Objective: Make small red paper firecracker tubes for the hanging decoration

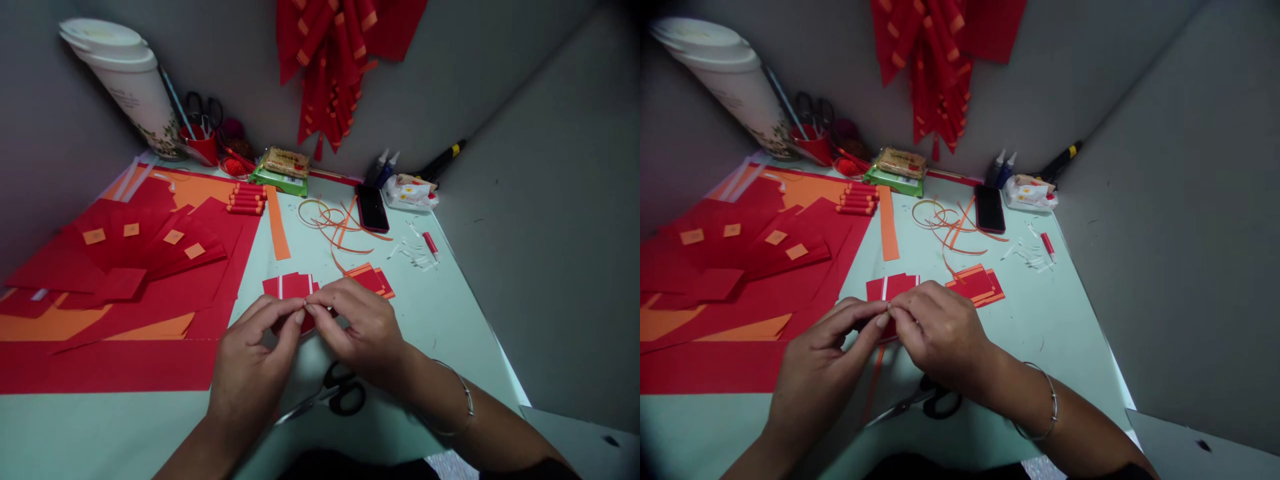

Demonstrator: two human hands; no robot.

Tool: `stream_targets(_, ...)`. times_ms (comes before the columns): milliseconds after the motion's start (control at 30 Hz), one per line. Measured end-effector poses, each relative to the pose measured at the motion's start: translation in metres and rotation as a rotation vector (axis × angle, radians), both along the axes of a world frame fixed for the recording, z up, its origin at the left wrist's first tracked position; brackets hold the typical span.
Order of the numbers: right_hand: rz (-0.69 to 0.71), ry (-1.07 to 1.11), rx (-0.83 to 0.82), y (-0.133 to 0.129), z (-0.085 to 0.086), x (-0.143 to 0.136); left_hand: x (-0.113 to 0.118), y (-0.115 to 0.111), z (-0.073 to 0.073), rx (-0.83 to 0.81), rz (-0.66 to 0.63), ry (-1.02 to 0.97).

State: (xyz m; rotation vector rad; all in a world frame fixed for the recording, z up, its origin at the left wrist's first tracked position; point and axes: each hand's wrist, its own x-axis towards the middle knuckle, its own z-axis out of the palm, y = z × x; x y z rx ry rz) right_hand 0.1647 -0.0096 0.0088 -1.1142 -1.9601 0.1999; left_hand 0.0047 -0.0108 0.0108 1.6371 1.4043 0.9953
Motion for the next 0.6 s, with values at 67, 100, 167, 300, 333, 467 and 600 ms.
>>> stream_targets(67,0.005,0.0,-0.011,0.0002,0.0006,0.0001,0.0003,0.0004,0.0008,0.005,-0.003,0.008)
stream_targets(100,0.005,0.005,-0.018,0.0002,0.0009,0.0,0.0002,0.0005,0.001,0.007,-0.005,0.01)
stream_targets(167,0.003,0.019,-0.036,0.0001,0.0016,-0.0004,-0.0002,0.0006,0.0012,0.007,-0.009,0.012)
stream_targets(300,0.006,0.022,-0.073,0.0003,0.0023,0.0001,-0.0015,0.0001,0.0005,0.004,-0.01,0.006)
stream_targets(333,0.007,0.018,-0.075,0.0005,0.002,0.0006,-0.0017,-0.0001,0.0002,0.002,-0.009,0.005)
stream_targets(467,0.014,0.013,-0.065,0.0014,0.0002,0.0022,-0.0015,-0.0007,-0.0007,0.005,-0.008,0.011)
stream_targets(600,0.017,0.005,-0.104,0.0016,0.0002,0.0027,-0.0012,-0.0007,-0.0006,-0.004,-0.009,0.012)
